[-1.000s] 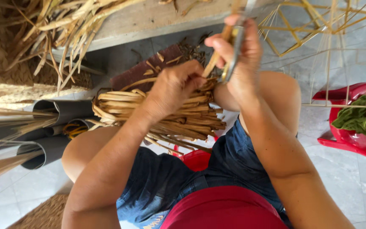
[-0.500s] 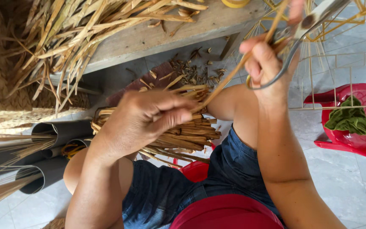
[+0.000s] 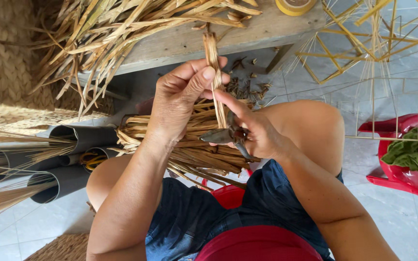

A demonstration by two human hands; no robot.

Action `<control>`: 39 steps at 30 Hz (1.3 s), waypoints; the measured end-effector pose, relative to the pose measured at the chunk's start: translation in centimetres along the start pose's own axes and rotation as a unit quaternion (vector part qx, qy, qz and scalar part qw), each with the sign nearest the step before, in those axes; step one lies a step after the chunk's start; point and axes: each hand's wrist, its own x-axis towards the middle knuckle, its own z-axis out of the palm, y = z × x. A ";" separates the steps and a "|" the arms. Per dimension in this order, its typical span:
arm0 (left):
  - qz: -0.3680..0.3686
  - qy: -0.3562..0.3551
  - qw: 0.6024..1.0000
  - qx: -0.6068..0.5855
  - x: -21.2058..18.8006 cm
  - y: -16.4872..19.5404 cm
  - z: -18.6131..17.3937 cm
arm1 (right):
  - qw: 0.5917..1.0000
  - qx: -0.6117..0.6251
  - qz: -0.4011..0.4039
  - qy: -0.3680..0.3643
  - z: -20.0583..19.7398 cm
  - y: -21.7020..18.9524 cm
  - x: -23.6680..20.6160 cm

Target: The person repeatedly picks up dried plant stems and trims them with shears, holding each stem in the left hand and cutting with the right. Trimmed pieces accumulate on the lap and floor while the person continues the repetitive trimming cycle.

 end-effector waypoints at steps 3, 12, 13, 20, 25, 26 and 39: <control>0.008 -0.010 1.000 -0.021 -0.2 0.0 -0.2 | 0.995 -0.063 0.074 0.013 0.3 0.4 -0.5; 0.114 -0.028 0.985 0.128 -0.5 0.5 -0.4 | 0.980 -0.104 0.049 0.160 -3.6 1.0 -1.8; 0.108 -0.023 0.983 0.148 -0.5 0.6 -0.3 | 0.983 -0.083 0.051 0.156 -3.9 1.0 -2.1; 0.158 -0.017 0.946 0.282 -0.2 0.9 1.0 | 0.982 -0.113 0.068 0.134 -4.2 0.8 -2.3; 0.165 -0.027 0.936 0.309 -0.2 1.0 1.6 | 0.977 -0.138 0.089 0.133 -4.3 0.0 -2.1; 0.169 -0.026 0.934 0.314 -0.2 1.0 1.7 | 0.974 -0.144 0.110 0.136 -4.3 0.0 -2.1; 0.120 -0.040 0.959 0.255 -0.5 1.5 0.9 | 0.957 0.106 0.106 0.250 -3.1 1.2 -2.2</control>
